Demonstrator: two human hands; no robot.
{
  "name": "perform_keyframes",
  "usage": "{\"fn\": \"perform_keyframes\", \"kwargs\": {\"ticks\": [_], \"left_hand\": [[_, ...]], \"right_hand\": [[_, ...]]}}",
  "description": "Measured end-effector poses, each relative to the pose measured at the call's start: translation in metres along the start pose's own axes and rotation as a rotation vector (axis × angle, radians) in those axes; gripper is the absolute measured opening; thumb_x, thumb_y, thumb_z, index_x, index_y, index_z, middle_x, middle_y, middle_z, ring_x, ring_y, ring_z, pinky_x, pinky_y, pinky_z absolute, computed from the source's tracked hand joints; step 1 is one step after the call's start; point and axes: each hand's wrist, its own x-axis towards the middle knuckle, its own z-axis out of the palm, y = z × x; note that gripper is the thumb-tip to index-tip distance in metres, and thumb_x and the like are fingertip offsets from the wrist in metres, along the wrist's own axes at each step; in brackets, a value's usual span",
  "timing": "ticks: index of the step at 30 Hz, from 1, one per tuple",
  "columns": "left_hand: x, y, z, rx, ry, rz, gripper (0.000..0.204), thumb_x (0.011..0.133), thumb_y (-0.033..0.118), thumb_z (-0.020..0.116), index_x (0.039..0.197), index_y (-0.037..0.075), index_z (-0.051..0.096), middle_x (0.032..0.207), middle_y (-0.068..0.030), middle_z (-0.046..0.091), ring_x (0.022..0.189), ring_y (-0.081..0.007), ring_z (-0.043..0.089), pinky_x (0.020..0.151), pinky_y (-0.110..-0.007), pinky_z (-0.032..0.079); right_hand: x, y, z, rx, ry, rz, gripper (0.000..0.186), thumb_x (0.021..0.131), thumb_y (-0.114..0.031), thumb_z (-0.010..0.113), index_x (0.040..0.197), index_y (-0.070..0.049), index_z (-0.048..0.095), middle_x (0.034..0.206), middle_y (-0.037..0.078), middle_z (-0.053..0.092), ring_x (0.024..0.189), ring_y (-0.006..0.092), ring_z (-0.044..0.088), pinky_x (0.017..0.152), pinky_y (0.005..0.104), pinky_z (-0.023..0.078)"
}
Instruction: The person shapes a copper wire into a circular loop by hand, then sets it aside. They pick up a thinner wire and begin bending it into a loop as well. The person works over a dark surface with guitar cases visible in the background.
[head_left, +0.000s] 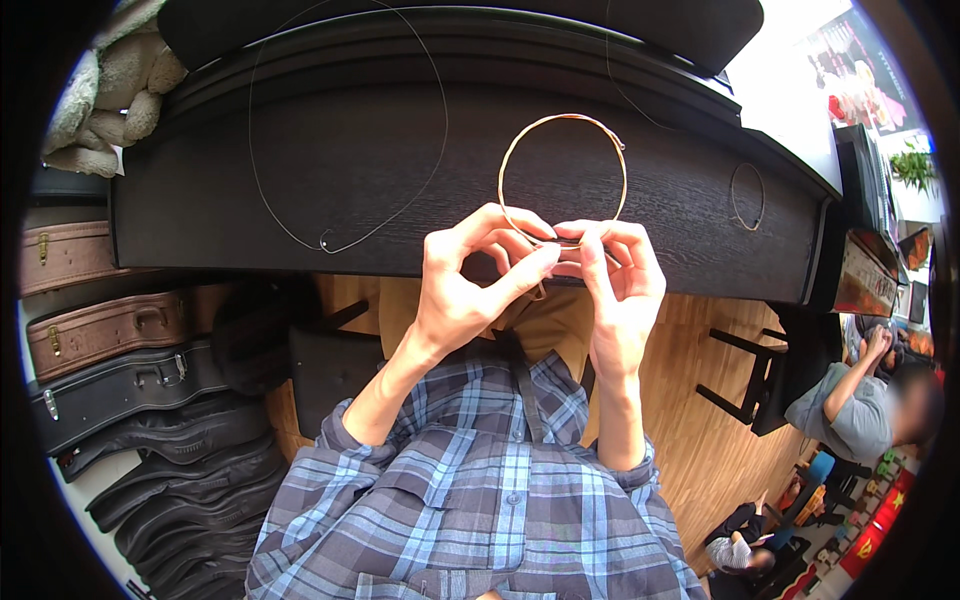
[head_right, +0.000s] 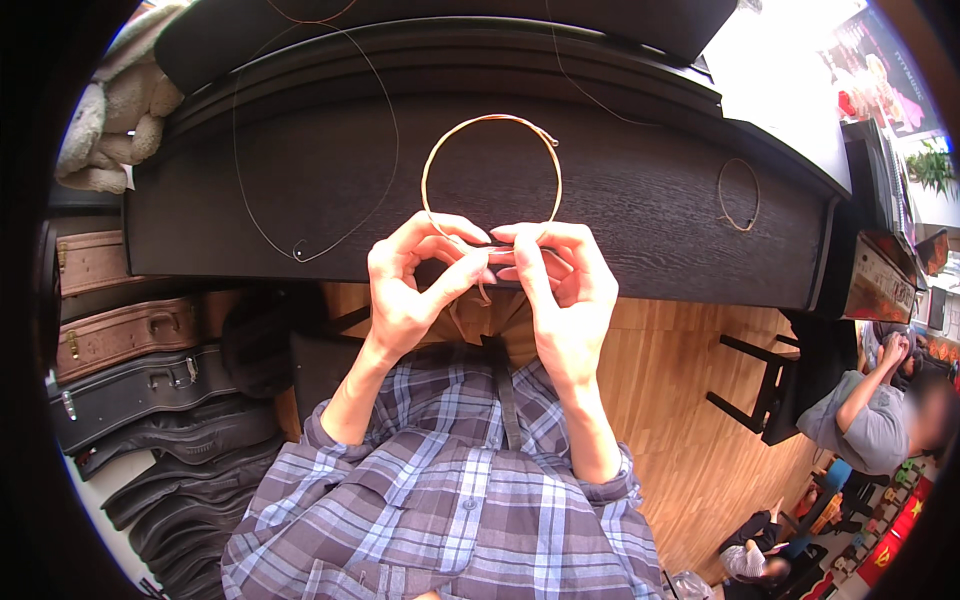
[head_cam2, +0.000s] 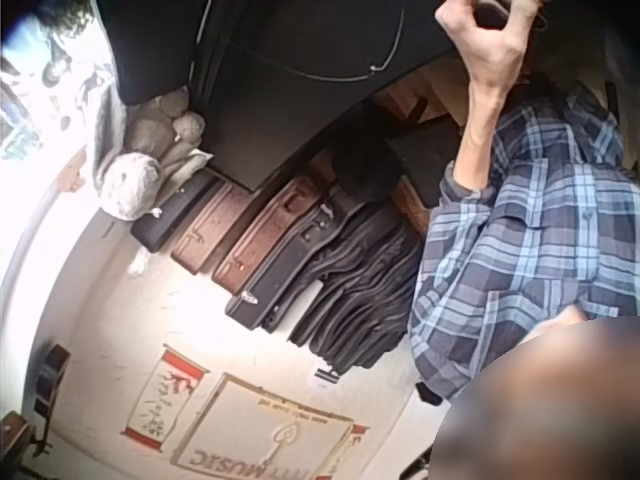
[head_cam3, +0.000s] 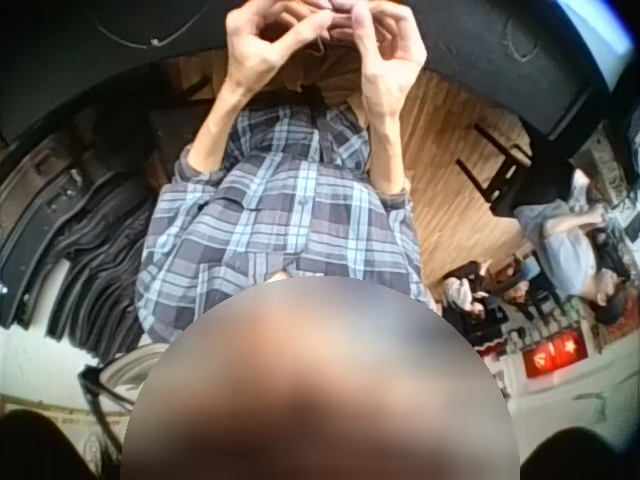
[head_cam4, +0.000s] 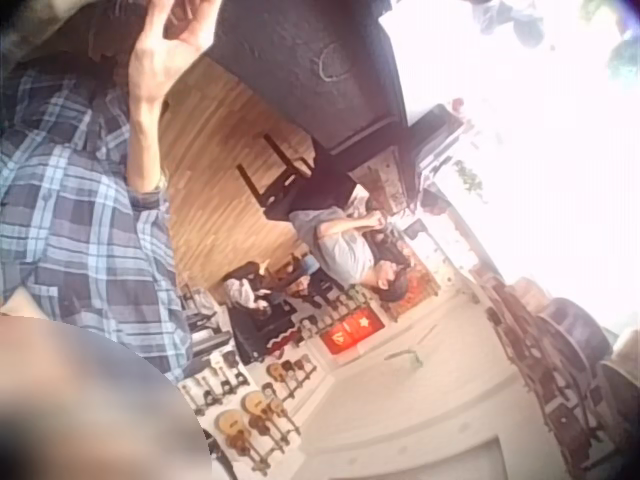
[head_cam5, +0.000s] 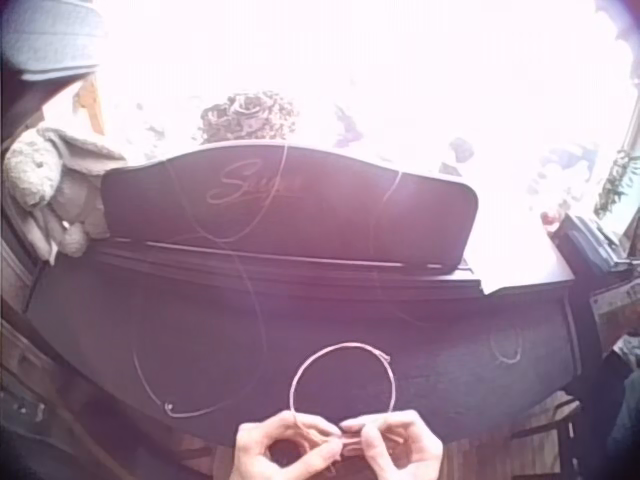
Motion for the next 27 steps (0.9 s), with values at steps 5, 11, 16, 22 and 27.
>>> {"fn": "perform_keyframes", "kwargs": {"ticks": [5,11,16,22,27], "left_hand": [[-0.002,-0.002,-0.001,-0.055,0.014,-0.054,0.012,0.089,0.003,0.075,0.099,0.0,0.07,0.076,-0.0067,0.073,0.066,-0.0102,0.069,0.066,-0.023,0.053],[0.0,-0.006,-0.001,-0.074,0.065,0.027,0.009,0.089,0.004,0.075,0.096,0.0,0.071,0.081,-0.0074,0.074,0.069,-0.0099,0.069,0.065,-0.023,0.054],[-0.002,0.003,-0.003,-0.105,0.012,-0.092,0.004,0.093,-0.001,0.07,0.097,-0.002,0.069,0.087,-0.0105,0.073,0.078,-0.0135,0.071,0.07,-0.025,0.057],[-0.001,0.011,-0.001,0.117,0.071,0.052,0.004,0.095,0.0,0.068,0.096,-0.004,0.068,0.083,-0.0093,0.072,0.076,-0.0144,0.071,0.071,-0.026,0.058],[-0.003,0.014,0.008,0.069,0.137,0.045,0.005,0.096,-0.001,0.066,0.094,-0.005,0.065,0.083,-0.0095,0.071,0.076,-0.0138,0.071,0.071,-0.026,0.058]], "right_hand": [[-0.002,0.006,0.003,-0.032,-0.076,-0.049,0.012,0.104,-0.004,0.056,0.113,-0.005,0.048,0.107,0.015,0.071,0.1,0.0173,0.068,0.093,0.032,0.054],[-0.002,0.004,0.0,-0.003,-0.134,-0.058,0.026,0.097,0.002,0.064,0.116,-0.005,0.049,0.107,0.012,0.07,0.095,0.016,0.069,0.089,0.0307,0.056],[0.003,-0.002,-0.002,-0.005,-0.144,-0.012,0.047,0.085,0.009,0.076,0.12,-0.003,0.047,0.107,0.016,0.07,0.097,0.0187,0.071,0.088,0.0308,0.058],[0.0,-0.01,-0.011,0.107,-0.14,0.032,0.042,0.091,0.014,0.064,0.124,-0.002,0.042,0.112,0.024,0.068,0.097,0.0252,0.072,0.09,0.0336,0.059],[-0.015,-0.001,-0.003,0.079,-0.136,-0.092,0.038,0.095,0.014,0.058,0.122,-0.003,0.038,0.118,0.025,0.066,0.107,0.0304,0.071,0.093,0.0354,0.06]]}}
